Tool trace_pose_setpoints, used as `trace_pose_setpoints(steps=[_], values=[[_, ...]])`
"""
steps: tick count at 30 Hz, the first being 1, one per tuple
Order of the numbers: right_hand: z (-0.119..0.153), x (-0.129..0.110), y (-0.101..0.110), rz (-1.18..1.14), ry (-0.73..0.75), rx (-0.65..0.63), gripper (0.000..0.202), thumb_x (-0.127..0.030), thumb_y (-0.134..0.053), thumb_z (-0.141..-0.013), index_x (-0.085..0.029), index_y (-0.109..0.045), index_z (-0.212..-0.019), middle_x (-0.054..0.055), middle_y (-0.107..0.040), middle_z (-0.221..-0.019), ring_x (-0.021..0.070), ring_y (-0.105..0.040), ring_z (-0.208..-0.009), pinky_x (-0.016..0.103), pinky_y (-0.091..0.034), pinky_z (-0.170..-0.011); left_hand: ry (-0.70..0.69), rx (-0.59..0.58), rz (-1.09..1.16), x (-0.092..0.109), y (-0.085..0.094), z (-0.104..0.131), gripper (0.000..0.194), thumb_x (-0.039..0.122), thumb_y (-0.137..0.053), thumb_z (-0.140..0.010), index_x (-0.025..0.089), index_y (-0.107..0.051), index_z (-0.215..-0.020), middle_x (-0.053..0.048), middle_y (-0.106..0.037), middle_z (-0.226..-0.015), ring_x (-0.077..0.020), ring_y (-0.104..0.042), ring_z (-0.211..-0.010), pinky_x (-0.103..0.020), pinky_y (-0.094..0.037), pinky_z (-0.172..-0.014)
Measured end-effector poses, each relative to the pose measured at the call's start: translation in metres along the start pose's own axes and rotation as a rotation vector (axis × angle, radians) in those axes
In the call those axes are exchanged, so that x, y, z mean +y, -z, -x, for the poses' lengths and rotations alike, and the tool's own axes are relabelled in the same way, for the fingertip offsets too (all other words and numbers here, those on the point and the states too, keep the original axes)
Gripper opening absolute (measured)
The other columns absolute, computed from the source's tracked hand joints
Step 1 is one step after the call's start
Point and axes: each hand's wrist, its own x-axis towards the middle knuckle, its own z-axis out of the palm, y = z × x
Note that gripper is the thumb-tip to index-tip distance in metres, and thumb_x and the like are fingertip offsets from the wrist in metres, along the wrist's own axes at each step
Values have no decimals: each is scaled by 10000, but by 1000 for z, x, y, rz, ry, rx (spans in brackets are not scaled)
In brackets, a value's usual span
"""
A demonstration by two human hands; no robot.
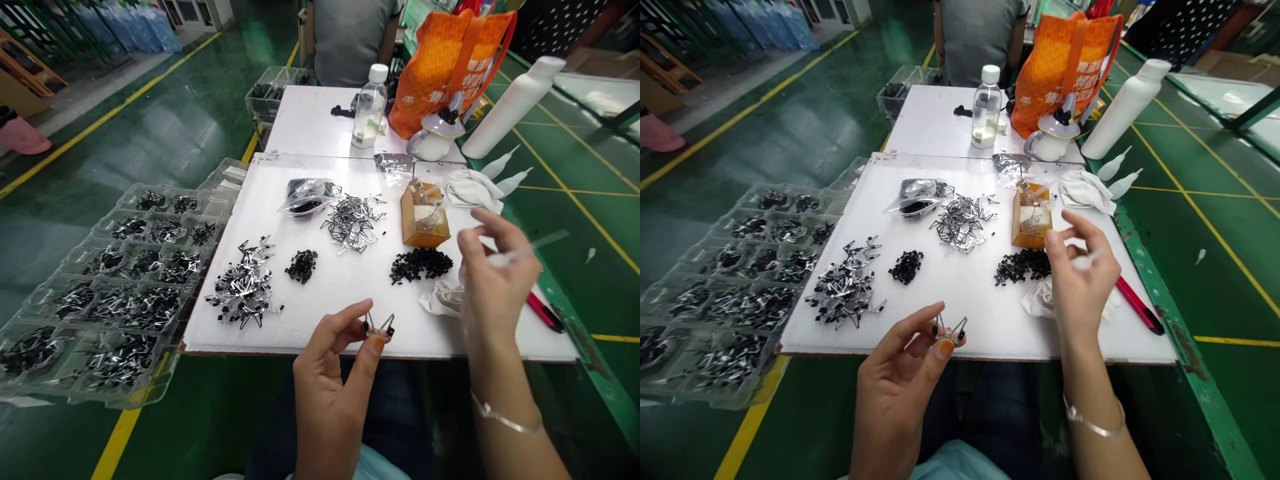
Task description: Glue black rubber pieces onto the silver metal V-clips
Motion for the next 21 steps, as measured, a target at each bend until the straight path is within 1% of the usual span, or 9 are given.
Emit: trace_pose_setpoints(steps=[4,6,9,12,15,16,18,19,21], values=[[-54,3,-8,199,98,-173,263,-365,-862,-836,-171,-848,-1014,16,-668,-743,147,-507,-649,348,-392,-690,-5,46,-14,3,2,2,230,258,-863,-878,296,-870,-1104,-2,-755,-915,-163,-741,-929,-253,-582,-937],[-62,2,-11,285,156,-189,174,-347,-836,-859,-175,-848,-879,15,-660,-690,157,-546,-663,364,-404,-734,-46,67,-31,3,3,2,225,241,-867,-870,292,-874,-1089,-3,-753,-905,-166,-733,-930,-253,-577,-938],[-60,-2,-10,341,231,-141,218,-351,-822,-870,-142,-831,-808,47,-683,-701,174,-596,-694,385,-404,-758,-108,88,-34,3,4,2,231,193,-846,-880,318,-874,-1071,5,-757,-906,-160,-723,-936,-240,-566,-936],[-43,-9,-3,279,324,74,280,-391,-735,-950,-126,-812,-899,81,-715,-821,166,-583,-694,380,-412,-726,-204,95,-49,2,4,2,285,131,-819,-882,356,-872,-1051,23,-730,-895,-145,-693,-919,-219,-549,-929],[-9,-25,9,-101,355,280,240,-413,-704,-977,-195,-754,-890,23,-659,-795,129,-496,-554,328,-390,-572,-304,94,-78,0,2,1,338,76,-795,-882,360,-869,-1048,15,-714,-930,-147,-660,-925,-216,-537,-920],[4,-31,13,-280,310,210,224,-407,-745,-940,-227,-721,-809,-9,-613,-727,126,-463,-510,321,-408,-548,-322,87,-81,-1,2,1,351,64,-785,-884,360,-868,-1053,9,-719,-957,-151,-657,-934,-218,-535,-911],[29,-41,21,-352,39,3,188,-355,-698,-985,-267,-710,-819,-34,-569,-751,101,-356,-493,380,-551,-786,-335,63,-83,-3,1,1,371,51,-775,-889,365,-864,-1066,2,-735,-990,-161,-658,-944,-226,-535,-894],[39,-45,24,-353,32,-40,190,-357,-685,-996,-282,-720,-825,-38,-545,-730,102,-341,-486,394,-563,-836,-333,49,-85,-4,0,1,376,51,-777,-890,368,-862,-1073,1,-742,-995,-166,-659,-949,-232,-535,-893],[53,-48,27,-350,19,-61,188,-365,-697,-990,-284,-741,-827,-23,-524,-705,117,-358,-503,355,-558,-702,-331,28,-88,-5,0,1,381,55,-786,-890,375,-858,-1084,2,-754,-993,-175,-661,-972,-241,-534,-904]])
